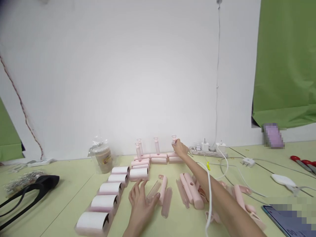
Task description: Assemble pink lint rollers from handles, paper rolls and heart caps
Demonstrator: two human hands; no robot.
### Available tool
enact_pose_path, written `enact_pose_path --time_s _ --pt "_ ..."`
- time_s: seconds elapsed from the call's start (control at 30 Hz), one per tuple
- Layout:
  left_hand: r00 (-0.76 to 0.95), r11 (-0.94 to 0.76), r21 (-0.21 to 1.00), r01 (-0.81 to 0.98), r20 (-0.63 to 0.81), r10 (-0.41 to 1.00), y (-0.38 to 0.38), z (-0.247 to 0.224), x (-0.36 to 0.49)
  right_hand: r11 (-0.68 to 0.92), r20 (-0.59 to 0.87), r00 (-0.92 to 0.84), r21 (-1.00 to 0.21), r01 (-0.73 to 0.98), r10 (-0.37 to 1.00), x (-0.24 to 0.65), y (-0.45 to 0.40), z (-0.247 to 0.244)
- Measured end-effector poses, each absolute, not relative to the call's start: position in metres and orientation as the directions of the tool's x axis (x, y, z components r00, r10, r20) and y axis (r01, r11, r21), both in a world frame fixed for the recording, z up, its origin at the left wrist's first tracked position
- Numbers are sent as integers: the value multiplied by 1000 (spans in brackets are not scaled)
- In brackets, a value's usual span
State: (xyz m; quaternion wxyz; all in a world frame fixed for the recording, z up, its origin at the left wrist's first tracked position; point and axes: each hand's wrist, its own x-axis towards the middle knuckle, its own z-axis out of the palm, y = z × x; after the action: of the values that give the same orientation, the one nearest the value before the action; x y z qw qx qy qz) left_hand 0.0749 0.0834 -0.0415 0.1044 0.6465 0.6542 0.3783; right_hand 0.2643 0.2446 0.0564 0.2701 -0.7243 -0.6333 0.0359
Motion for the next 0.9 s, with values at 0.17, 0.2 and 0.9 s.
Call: enact_pose_path --time_s 0.17,0.2,0.9 --pt "-53 -330 720 611 453 890 67 -41 59 71 439 163 -470 880 884 281 203 81" --pt "7 -387 723 573 468 884 63 -39 58 99 464 149 -468 878 873 282 189 85" --pt "378 -390 832 395 239 894 38 -50 35 709 903 -44 -303 637 427 288 18 33"
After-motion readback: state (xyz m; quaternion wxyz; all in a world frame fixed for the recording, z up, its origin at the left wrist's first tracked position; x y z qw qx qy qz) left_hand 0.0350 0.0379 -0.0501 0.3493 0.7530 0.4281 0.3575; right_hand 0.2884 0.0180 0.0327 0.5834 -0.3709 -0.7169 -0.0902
